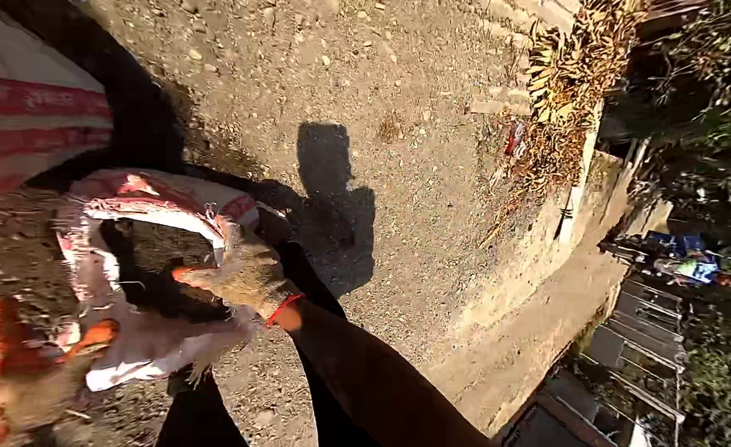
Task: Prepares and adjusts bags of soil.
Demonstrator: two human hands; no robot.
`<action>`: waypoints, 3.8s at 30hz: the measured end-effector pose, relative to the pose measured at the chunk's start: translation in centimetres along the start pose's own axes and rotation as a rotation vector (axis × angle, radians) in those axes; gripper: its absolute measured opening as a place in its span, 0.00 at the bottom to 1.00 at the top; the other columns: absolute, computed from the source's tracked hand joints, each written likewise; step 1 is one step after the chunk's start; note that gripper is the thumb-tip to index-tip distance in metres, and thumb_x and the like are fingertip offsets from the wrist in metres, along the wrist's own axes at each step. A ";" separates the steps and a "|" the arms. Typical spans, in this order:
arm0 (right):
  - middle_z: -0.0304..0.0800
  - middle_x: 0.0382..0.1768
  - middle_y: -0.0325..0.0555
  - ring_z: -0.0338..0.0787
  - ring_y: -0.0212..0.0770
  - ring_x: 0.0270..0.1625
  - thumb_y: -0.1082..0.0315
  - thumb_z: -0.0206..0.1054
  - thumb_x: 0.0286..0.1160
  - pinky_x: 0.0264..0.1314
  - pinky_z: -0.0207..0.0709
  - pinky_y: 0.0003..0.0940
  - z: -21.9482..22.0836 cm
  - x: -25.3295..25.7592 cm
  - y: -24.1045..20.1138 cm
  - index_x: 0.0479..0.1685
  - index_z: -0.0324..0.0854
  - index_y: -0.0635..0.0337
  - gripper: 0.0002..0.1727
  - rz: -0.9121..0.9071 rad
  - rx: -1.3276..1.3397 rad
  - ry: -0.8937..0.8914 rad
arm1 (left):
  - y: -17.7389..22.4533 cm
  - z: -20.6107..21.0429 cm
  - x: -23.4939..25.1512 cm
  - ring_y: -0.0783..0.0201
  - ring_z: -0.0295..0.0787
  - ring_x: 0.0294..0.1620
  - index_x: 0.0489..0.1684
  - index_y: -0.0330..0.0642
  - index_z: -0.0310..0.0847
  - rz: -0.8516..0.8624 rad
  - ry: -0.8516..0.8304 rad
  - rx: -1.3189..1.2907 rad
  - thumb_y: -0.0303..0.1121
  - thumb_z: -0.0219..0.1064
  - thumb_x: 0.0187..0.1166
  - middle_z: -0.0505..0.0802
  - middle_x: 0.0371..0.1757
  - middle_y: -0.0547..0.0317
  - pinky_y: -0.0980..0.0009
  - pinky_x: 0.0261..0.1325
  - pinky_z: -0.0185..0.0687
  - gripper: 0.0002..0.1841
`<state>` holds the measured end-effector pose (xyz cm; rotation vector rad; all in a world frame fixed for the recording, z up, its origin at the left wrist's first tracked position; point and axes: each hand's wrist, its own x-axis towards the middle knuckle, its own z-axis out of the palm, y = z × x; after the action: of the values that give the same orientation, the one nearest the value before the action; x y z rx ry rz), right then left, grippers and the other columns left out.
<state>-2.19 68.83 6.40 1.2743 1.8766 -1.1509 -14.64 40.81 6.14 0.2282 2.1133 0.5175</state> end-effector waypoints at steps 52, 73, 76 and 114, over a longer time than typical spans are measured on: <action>0.85 0.62 0.65 0.85 0.62 0.65 0.54 0.75 0.66 0.66 0.80 0.57 4.5 -5.2 2.7 0.63 0.84 0.62 0.28 -0.578 -0.449 0.637 | 0.4 4.3 -3.6 0.37 0.93 0.41 0.54 0.33 0.84 -0.067 0.545 0.051 0.39 0.65 0.81 0.93 0.40 0.37 0.34 0.45 0.82 0.17; 0.85 0.68 0.68 0.82 0.61 0.74 0.55 0.63 0.85 0.77 0.72 0.59 10.7 3.4 -12.4 0.74 0.77 0.70 0.29 -0.321 -0.651 -0.126 | -0.6 3.2 -3.2 0.39 0.92 0.36 0.53 0.35 0.82 -0.001 0.557 -0.069 0.42 0.66 0.80 0.92 0.38 0.40 0.38 0.36 0.82 0.17; 0.87 0.64 0.66 0.85 0.61 0.72 0.50 0.63 0.83 0.75 0.73 0.62 7.5 4.3 -15.9 0.67 0.83 0.67 0.28 -0.407 -0.710 0.004 | -0.5 3.5 -3.1 0.39 0.92 0.36 0.52 0.36 0.83 0.010 0.571 -0.042 0.43 0.64 0.81 0.93 0.39 0.40 0.37 0.35 0.82 0.17; 0.95 0.35 0.52 0.95 0.48 0.34 0.40 0.66 0.80 0.40 0.91 0.50 12.5 -12.9 5.6 0.54 0.86 0.62 0.30 0.335 -0.224 -0.215 | -17.0 6.1 -10.9 0.56 0.90 0.59 0.70 0.46 0.81 -0.445 0.200 -0.423 0.72 0.69 0.64 0.92 0.60 0.54 0.47 0.66 0.84 0.43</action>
<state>7.79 53.15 9.60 1.2276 1.5175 -0.8391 -2.85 23.46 3.75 -0.5420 2.0977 0.7189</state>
